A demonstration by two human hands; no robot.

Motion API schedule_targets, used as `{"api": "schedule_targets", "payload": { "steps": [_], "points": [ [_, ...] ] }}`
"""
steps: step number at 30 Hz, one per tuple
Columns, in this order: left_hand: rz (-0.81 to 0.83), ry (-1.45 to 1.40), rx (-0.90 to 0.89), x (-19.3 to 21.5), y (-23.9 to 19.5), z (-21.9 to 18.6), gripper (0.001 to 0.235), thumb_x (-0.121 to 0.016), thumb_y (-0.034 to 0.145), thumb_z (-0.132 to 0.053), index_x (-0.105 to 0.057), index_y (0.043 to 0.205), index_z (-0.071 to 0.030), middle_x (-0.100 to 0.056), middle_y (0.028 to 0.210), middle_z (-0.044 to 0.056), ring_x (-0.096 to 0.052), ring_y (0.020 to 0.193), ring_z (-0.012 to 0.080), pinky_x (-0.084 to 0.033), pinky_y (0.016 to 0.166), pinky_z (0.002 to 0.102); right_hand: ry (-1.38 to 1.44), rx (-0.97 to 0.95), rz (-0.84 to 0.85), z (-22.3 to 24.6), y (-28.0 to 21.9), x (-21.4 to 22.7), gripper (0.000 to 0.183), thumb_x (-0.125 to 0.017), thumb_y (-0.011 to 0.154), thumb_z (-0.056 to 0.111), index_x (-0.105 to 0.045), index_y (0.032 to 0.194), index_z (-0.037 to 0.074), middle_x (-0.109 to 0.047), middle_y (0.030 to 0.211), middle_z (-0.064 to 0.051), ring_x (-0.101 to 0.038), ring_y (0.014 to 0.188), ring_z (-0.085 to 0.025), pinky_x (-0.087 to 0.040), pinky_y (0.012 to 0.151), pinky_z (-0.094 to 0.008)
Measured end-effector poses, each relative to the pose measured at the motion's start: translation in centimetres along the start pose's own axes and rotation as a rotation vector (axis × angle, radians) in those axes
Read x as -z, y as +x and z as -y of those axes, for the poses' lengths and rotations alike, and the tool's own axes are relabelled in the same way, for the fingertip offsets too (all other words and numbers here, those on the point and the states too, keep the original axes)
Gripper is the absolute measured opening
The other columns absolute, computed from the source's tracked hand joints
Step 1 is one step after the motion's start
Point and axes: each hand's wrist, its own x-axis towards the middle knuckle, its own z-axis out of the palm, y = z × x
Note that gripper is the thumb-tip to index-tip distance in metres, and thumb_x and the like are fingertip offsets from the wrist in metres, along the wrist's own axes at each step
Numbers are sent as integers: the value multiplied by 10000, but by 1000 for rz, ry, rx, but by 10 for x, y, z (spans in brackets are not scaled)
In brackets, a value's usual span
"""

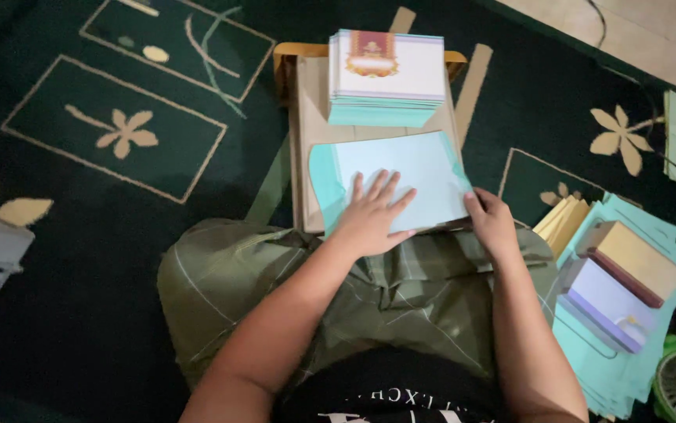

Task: Folding and stacking printed cards on a small wooden platform while sitting on the floor

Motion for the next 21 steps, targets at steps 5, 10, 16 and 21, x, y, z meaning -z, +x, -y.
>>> {"api": "schedule_targets", "payload": {
  "steps": [5, 10, 16, 21],
  "points": [
    [90, 35, 25, 9, 1, -9, 801, -496, 941, -671, -320, 1615, -275, -201, 1708, 167, -130, 1591, 364, -15, 1237, 682, 147, -6, 55, 86, -38, 18, 491, -626, 989, 251, -601, 1416, 11, -640, 1323, -271, -571, 1284, -424, -464, 1027, -532],
    [147, -157, 90, 9, 17, 6, 967, -400, 865, -843, -416, 1567, -177, -293, 1677, 165, -179, 1589, 325, -6, 1260, 629, 197, 347, -139, 135, -70, 8, 483, -643, 888, -70, -565, 1362, -118, -590, 1244, -392, -579, 1175, -566, -509, 934, -603],
    [-141, -954, 194, -33, 33, 54, 781, -321, 1049, -728, -710, 1275, -89, -552, 1470, 165, -380, 1489, 289, 65, 1293, 512, 71, 677, 184, 182, -99, -2, 577, -765, 860, 113, -594, 1408, 49, -561, 1498, -164, -538, 1357, -384, -436, 1119, -513],
    [-143, -1036, 254, -6, 16, 41, 673, -497, 976, -733, -716, 1284, -176, -566, 1464, 174, -380, 1482, 313, 53, 1296, 503, 123, 637, 213, 181, -96, -5, 623, -815, 823, 132, -602, 1403, 51, -584, 1474, -168, -537, 1363, -383, -430, 1127, -525]
  ]
}}
